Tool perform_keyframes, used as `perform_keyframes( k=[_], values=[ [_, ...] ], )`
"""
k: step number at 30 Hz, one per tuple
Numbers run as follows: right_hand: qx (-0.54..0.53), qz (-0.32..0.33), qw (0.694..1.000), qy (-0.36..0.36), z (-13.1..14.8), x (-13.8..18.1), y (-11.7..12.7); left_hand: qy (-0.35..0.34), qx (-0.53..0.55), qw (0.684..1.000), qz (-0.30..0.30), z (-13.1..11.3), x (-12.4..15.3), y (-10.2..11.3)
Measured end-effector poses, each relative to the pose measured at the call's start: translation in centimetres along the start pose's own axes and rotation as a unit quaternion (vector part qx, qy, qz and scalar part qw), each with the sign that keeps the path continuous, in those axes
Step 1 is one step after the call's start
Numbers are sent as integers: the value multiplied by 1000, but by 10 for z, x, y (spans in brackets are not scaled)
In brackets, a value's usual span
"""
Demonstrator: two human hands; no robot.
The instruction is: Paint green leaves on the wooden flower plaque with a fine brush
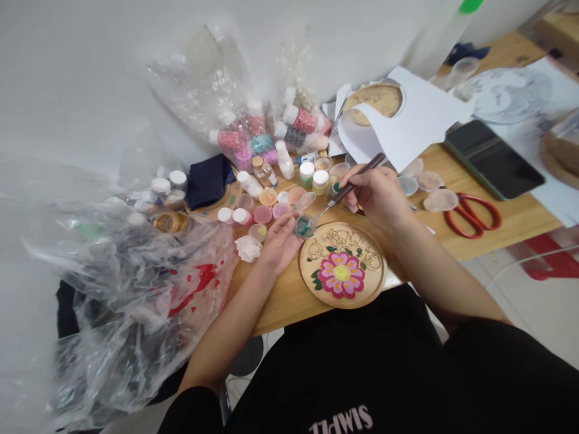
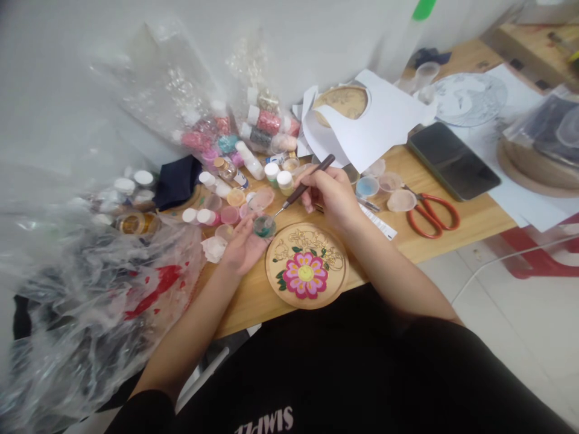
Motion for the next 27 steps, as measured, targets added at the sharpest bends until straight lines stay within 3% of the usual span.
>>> perform_keyframes(
  k=[7,14,27],
  values=[
    [10,7,1000,11,-1,0,1,31,34,998,-36,-1,4,-4],
    [48,15,999,-9,-2,-1,1,57,27,998,20,-4,7,-9],
    [154,6,988,-24,-13,0,6,56,29,998,15,-3,7,-9]
  ],
)
Point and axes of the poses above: each hand's wrist, its own x-axis away from the middle knuckle, its own y-axis out of the back of the hand, z = x × y, the point moved 5 cm from there along -x, towards the middle knuckle, and after that the axes turned 8 degrees about x, right-handed, at the moved point
